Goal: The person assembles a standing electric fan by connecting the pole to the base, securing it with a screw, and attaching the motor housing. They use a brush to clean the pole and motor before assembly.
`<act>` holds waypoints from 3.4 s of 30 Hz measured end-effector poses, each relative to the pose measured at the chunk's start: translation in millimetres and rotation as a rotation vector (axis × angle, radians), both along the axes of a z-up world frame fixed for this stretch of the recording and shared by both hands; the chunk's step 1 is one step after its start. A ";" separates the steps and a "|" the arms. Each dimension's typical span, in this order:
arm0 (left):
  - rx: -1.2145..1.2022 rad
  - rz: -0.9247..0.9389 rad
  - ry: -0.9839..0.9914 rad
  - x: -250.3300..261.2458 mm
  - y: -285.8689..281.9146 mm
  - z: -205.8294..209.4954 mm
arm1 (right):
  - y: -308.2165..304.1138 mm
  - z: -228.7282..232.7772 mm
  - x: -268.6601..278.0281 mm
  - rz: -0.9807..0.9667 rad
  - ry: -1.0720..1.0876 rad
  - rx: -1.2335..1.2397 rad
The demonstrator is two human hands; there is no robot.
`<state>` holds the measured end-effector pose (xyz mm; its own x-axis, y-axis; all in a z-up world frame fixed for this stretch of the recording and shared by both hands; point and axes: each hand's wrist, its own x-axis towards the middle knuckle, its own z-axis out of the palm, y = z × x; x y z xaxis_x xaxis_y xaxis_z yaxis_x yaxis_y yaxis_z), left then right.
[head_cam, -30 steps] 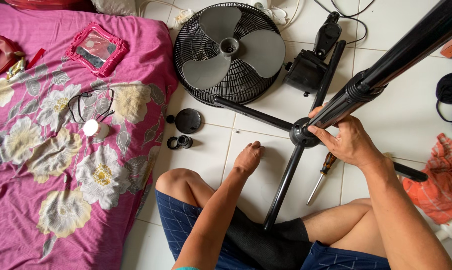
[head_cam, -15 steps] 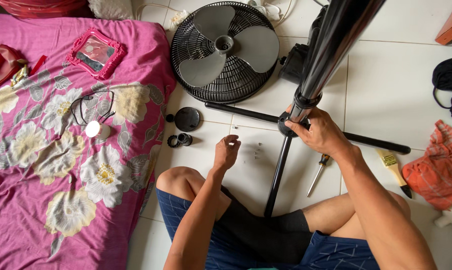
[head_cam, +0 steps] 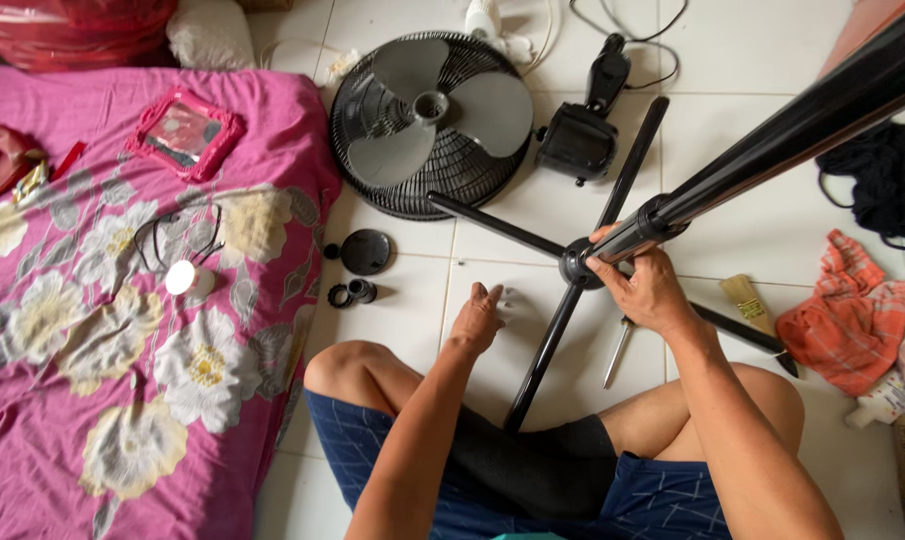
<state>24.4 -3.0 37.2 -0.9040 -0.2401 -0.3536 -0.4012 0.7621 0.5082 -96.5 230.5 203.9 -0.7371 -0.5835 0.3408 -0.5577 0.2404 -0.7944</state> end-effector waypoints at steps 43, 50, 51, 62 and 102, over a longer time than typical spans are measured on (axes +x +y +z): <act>-0.307 -0.252 -0.612 46.5 42.7 20.3 | -17.0 -32.9 38.5 0.080 0.016 -0.033; -0.286 -0.190 -0.512 50.4 45.3 -0.5 | -23.0 -34.1 49.3 0.035 0.021 0.034; -0.294 -0.193 -0.522 48.4 46.1 -3.2 | -22.5 -33.6 51.0 0.012 0.028 0.053; -0.334 -0.321 -0.533 41.2 59.0 -1.2 | -0.8 -23.3 69.2 -0.101 -0.045 0.079; 0.346 -0.164 0.599 -8.3 92.0 265.4 | 48.1 -171.7 -28.8 -0.383 -0.420 0.783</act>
<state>16.1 89.0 302.7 -0.9817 -0.0482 0.1841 0.1288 0.5440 0.8292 -125.3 278.6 32.2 -0.8977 -0.2284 -0.3767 -0.0388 0.8928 -0.4487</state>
